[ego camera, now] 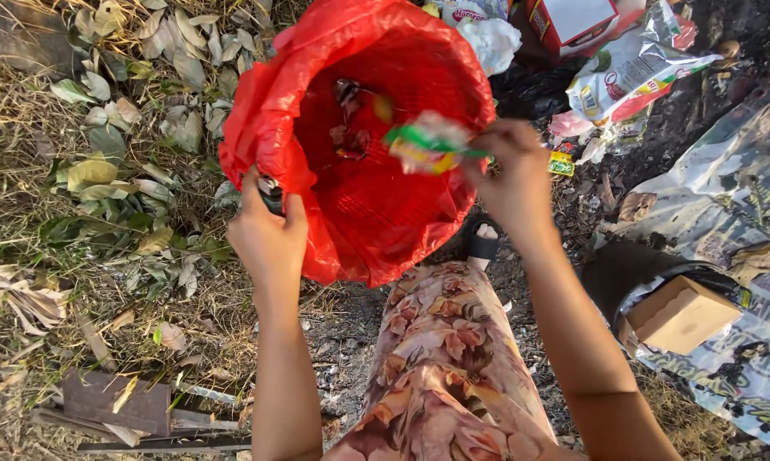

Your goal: Sort trash and pick up litter from the ground into bins.

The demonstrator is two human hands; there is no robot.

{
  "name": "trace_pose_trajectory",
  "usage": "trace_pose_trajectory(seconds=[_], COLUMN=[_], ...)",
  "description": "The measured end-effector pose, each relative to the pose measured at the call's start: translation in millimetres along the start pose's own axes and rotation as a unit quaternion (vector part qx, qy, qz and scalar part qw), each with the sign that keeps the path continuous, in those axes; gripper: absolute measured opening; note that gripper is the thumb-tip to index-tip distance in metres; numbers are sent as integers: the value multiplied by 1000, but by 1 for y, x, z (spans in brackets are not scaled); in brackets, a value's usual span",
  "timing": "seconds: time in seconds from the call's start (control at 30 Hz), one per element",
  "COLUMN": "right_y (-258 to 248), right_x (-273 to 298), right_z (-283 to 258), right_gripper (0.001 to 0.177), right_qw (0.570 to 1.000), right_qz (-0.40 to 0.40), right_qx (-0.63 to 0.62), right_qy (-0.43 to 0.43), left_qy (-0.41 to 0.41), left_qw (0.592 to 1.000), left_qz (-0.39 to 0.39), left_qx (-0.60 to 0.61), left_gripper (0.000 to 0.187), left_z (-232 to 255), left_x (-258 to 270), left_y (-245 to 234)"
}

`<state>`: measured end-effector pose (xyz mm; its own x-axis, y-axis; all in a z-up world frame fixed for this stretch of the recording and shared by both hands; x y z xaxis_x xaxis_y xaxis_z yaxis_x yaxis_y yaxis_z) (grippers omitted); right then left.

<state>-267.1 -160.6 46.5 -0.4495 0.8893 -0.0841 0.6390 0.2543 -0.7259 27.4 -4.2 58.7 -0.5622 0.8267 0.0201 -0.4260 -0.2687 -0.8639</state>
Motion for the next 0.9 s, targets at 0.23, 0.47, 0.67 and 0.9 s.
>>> trace_pose_trajectory(seconds=[0.23,0.47,0.67,0.9], right_y=[-81,-11,57,210], right_x=[-41,-83,-62,-32], right_z=[32,59,20,65], right_gripper=[21,39,28,10], right_qw=[966,952,988,938], right_qz=[160,178,72,-186], right_qx=[184,241,135,287], right_qy=[87,-69,9,47], left_qy=[-46,-32,-38,3], left_qw=[998,996,997,999], left_qz=[30,31,14,-11], left_qx=[33,72,59,53], left_gripper=[53,54,52,48], left_z=[-17,-13,-3,16], left_x=[3,9,13,25], left_y=[-18,-26,-29,-36])
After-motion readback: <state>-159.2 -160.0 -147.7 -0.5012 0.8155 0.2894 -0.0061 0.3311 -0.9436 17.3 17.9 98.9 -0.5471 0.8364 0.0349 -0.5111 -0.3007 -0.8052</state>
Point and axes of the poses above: each hand's wrist, its own x-axis away from the middle knuckle, its own y-axis out of the palm, z = x × y, the point moved 7 cm from there along -x, towards the middle knuckle, and after that the axes turned 2 degrees about y, right-handed, at the moved point
